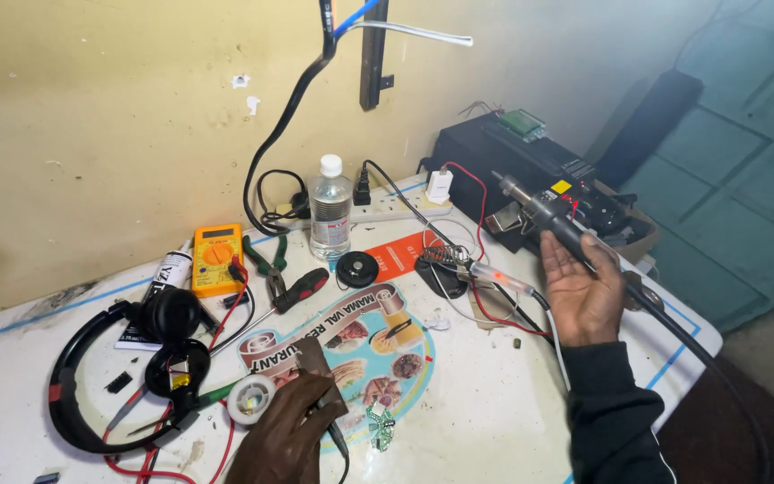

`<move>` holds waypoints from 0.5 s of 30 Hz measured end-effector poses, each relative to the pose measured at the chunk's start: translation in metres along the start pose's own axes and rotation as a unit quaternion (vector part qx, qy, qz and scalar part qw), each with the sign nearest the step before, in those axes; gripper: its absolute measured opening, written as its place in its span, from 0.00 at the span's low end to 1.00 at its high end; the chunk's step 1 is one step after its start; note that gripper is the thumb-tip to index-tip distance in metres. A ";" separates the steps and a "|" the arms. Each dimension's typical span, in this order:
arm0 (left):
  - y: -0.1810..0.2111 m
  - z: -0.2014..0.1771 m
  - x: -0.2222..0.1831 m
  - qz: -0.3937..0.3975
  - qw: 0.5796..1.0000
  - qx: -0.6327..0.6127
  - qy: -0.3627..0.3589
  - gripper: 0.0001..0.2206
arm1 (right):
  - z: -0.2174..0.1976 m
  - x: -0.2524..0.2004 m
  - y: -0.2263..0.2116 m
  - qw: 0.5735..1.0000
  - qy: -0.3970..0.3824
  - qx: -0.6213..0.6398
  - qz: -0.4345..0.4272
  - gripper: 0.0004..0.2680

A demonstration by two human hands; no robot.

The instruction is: Soldering components onto a small circuit board at an electronics repair workbench.

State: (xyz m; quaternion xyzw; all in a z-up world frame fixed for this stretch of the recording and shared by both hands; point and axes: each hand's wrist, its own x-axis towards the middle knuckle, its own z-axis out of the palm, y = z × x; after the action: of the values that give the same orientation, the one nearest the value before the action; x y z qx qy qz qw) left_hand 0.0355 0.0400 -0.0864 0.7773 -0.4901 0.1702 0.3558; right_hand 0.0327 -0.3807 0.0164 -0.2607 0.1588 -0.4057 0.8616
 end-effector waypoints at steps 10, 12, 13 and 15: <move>0.000 0.001 -0.003 -0.014 0.998 -0.041 -0.039 0.26 | -0.009 0.032 0.029 0.995 0.048 -0.067 0.057 0.13; 0.011 0.002 0.004 -0.055 0.998 0.016 0.029 0.13 | -0.017 0.033 0.038 0.985 0.075 -0.077 0.134 0.16; 0.001 0.012 -0.001 -0.052 0.998 0.014 0.032 0.13 | -0.017 0.026 0.034 0.986 0.073 -0.078 0.130 0.16; -0.021 0.027 -0.014 -0.036 0.999 0.037 0.011 0.09 | -0.014 0.010 0.034 0.968 0.083 -0.160 0.176 0.25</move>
State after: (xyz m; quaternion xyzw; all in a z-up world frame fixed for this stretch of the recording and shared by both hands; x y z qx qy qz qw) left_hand 0.0452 0.0348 -0.1219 0.8051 -0.4514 0.1839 0.3381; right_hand 0.0533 -0.3748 -0.0152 -0.3287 0.3362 -0.2366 0.8503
